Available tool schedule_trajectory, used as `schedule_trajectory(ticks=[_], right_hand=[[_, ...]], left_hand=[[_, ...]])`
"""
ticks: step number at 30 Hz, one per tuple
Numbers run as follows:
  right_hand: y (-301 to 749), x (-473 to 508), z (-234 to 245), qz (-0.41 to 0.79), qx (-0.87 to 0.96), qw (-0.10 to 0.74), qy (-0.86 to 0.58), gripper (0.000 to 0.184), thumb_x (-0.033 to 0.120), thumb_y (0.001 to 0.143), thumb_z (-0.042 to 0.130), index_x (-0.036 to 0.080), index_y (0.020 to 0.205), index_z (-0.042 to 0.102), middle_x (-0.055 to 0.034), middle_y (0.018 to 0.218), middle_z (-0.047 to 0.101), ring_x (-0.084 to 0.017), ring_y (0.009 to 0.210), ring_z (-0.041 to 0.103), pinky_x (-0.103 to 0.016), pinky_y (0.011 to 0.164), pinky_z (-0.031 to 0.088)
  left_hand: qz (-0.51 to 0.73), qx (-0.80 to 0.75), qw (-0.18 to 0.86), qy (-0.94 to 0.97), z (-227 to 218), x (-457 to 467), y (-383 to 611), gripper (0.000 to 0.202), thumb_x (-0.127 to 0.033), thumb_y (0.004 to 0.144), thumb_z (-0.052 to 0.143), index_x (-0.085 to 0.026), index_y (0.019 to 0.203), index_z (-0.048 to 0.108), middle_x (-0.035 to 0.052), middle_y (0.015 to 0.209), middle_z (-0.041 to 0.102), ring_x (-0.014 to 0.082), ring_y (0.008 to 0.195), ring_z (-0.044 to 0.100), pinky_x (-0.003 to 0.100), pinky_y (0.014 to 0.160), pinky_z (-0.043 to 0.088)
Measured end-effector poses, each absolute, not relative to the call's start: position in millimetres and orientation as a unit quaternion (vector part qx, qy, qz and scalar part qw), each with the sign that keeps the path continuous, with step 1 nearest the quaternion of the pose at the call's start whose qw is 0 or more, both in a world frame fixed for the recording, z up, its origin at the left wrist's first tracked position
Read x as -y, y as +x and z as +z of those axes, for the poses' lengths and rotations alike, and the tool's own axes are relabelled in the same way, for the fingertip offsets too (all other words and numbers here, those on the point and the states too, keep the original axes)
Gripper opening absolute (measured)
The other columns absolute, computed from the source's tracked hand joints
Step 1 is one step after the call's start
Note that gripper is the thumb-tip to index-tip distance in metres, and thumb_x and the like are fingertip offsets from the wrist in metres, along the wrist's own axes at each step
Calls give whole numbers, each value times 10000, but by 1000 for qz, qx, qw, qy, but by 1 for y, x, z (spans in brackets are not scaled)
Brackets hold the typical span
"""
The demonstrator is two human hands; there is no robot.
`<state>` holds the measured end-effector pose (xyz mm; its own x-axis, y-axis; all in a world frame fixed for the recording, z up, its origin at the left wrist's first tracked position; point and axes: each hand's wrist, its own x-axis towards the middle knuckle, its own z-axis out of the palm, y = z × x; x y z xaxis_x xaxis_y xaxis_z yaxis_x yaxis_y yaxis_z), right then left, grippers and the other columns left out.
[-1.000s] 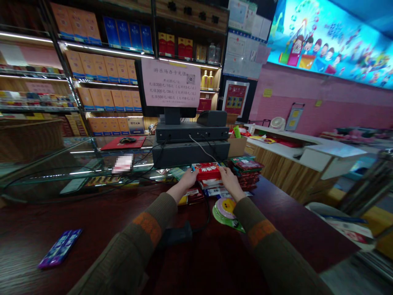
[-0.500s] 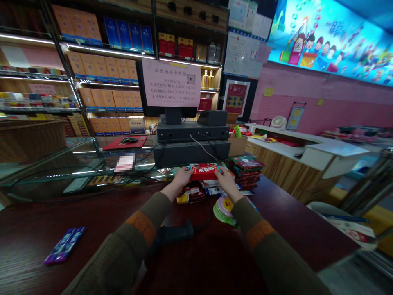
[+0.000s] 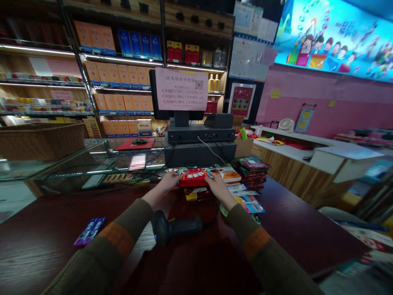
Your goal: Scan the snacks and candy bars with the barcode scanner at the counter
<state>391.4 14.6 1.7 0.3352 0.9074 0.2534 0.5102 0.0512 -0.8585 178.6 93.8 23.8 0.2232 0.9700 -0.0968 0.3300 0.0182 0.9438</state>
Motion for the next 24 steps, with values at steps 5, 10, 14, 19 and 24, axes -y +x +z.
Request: schedule_trajectory(ticks=[5,10,14,19,24], right_hand=[[381,-6,-2,198,560,484,-643,397,324,883,543,196,1234,678,-73,1089,755,-241,986,691,-337,894,514],[374,3,-2,179,583,418,-673,390,302,901,505,143,1216,669,-101,1086,749,-252,1004,681,-342,912,490],[375,7,-2,148,579,394,-698,398,274,917,493,145,1262,643,-120,1157,729,-258,1079,665,-333,952,462],[382,12,-8,90,564,334,-750,438,289,957,452,152,1356,572,-152,1179,718,-286,1116,652,-363,971,448],[387,13,-6,56,597,297,-743,402,258,963,427,121,1303,593,-184,1190,705,-296,1128,641,-361,981,433]], left_hand=[[331,-518,494,615,15,-85,161,130,-239,792,721,-142,755,644,-10,676,627,116,620,587,192,535,474],[323,-510,515,608,5,-75,153,134,-232,789,726,-139,778,630,-15,670,614,109,601,572,196,528,459],[320,-495,536,604,2,-66,158,238,-302,753,780,-142,845,629,0,760,653,114,645,597,211,565,484],[290,-468,561,617,8,-60,164,305,-370,727,803,-145,875,661,17,807,688,127,706,633,213,611,499],[258,-463,567,631,11,-60,163,428,-433,642,860,-144,892,667,57,833,726,191,786,691,243,636,517]])
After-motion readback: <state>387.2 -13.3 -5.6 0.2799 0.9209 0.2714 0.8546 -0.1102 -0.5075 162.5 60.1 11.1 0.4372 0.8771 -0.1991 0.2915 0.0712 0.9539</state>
